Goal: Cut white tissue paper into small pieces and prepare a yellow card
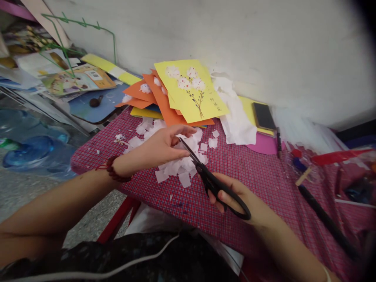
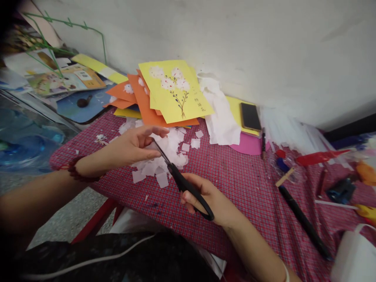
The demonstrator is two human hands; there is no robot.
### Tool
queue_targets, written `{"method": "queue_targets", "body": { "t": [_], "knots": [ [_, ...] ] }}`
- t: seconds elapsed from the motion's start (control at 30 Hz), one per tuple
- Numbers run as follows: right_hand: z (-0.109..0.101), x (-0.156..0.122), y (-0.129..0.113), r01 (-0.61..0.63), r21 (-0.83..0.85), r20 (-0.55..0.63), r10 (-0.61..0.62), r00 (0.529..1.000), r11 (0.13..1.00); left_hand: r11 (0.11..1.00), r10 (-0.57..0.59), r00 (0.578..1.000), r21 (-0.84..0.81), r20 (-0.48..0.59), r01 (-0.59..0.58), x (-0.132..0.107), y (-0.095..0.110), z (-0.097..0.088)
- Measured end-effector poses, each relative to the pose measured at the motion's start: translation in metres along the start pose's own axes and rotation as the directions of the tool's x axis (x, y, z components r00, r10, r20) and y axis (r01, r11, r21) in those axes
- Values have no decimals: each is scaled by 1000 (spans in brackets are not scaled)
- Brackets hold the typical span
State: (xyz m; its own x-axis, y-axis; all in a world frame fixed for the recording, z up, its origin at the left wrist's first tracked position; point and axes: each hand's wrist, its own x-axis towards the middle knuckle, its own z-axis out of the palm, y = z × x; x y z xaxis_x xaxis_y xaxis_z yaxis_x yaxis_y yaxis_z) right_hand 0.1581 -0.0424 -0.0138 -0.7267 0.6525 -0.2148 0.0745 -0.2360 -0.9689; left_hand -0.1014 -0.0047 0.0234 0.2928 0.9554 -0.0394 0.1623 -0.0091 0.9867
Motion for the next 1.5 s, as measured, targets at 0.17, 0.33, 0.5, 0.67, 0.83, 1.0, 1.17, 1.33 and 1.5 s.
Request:
{"method": "queue_targets", "body": {
  "t": [0.17,0.33,0.5,0.67,0.83,1.0,1.17,1.33,1.5],
  "knots": [
    [0,1,1,-23,15,-83,24,996,1000,954,-170,978,-270,-119,133,-11,0,-3],
    [0,3,0,-21,13,-78,22,997,1000,870,-368,930,-359,-19,337,-27,-1,-11],
    [0,1,0,30,-40,-32,-32,999,999,903,-344,929,-320,-134,288,-24,0,-16],
    [-4,-4,4,33,-32,33,-32,999,999,933,-292,931,-280,-220,226,-14,11,-18],
    [-4,-2,2,19,-37,48,-17,999,999,947,-285,939,-208,-193,245,-8,18,-13],
    [-2,1,-3,29,-45,9,-28,1000,999,959,-266,958,-131,-110,251,-3,19,-5],
    [0,4,-7,9,-44,-41,-11,999,999,964,-247,967,-121,-67,238,4,18,-3],
    [-3,7,5,22,69,-49,-18,999,997,980,-196,978,-42,-75,194,11,8,-8],
    [-11,10,26,24,248,34,-34,999,968,764,310,941,626,-139,-159,11,3,-20]
  ]
}}
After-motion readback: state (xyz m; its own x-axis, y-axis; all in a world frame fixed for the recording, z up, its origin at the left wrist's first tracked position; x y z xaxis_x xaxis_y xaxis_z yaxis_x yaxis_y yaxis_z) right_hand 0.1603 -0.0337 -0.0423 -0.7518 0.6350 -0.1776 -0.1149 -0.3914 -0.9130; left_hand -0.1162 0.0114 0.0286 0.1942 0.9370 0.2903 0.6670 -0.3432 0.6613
